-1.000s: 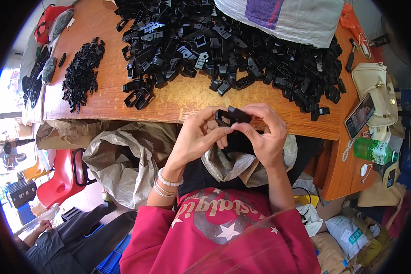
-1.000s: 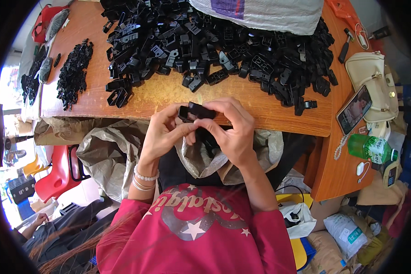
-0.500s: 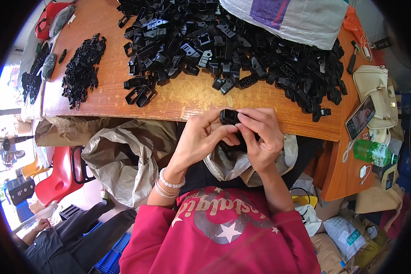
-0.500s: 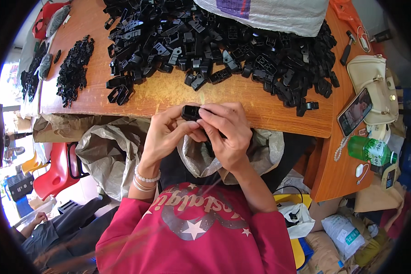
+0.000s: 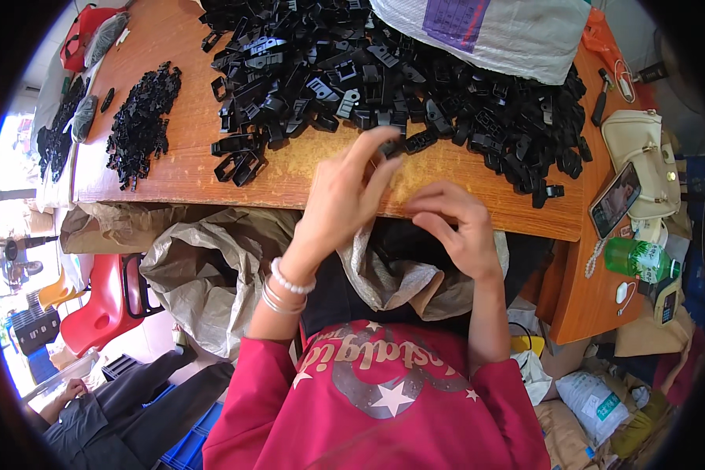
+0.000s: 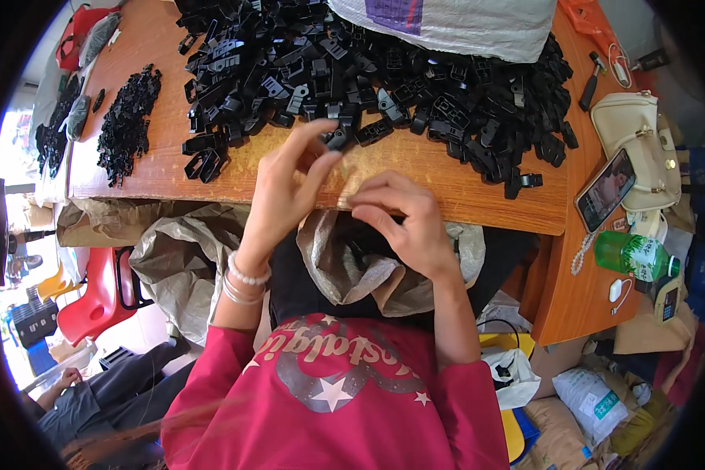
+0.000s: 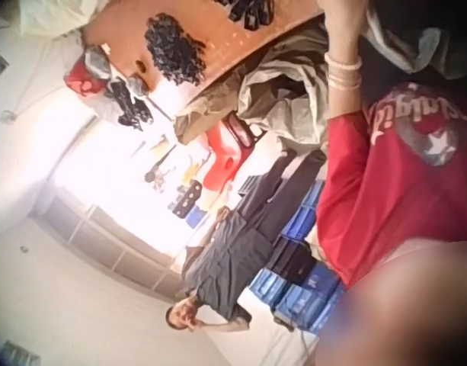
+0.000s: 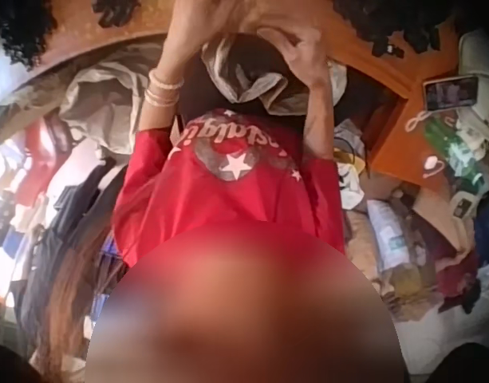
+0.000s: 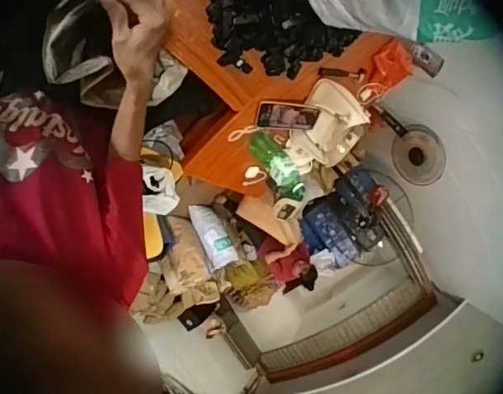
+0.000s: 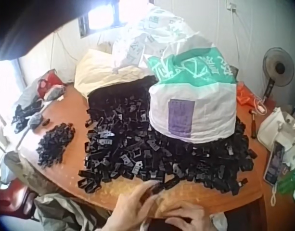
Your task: Sorting small black plastic clips on a wooden workbench.
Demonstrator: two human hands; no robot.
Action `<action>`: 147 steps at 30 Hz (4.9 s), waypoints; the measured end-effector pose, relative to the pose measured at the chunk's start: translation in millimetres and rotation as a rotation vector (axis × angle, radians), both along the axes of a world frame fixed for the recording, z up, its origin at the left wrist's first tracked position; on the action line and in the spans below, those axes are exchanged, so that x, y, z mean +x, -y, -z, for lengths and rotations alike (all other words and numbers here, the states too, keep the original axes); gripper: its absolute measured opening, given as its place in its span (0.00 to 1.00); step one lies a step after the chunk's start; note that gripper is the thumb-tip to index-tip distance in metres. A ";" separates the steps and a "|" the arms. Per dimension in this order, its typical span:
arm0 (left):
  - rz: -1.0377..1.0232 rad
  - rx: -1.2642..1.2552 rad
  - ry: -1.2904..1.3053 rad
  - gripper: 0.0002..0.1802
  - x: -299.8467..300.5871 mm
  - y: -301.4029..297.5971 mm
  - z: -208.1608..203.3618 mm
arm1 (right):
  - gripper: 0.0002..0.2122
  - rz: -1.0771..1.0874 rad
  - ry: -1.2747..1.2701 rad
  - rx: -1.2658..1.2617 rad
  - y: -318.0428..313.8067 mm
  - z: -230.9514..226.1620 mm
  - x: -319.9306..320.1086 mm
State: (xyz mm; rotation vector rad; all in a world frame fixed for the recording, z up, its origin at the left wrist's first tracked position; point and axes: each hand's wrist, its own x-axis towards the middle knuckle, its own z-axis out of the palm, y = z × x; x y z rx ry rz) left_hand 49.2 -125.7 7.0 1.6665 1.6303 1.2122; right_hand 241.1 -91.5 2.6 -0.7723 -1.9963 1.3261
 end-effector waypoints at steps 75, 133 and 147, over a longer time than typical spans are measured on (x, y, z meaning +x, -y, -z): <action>-0.100 -0.305 0.584 0.17 -14.8 35.3 21.8 | 0.08 0.383 -0.005 0.053 -7.7 17.6 -47.9; -0.131 -0.283 0.817 0.18 -0.7 21.3 18.4 | 0.09 0.373 0.008 0.599 -38.3 20.3 -53.6; -0.070 -0.231 0.799 0.15 5.3 25.7 11.6 | 0.09 0.109 -0.034 0.530 -17.0 9.0 -31.9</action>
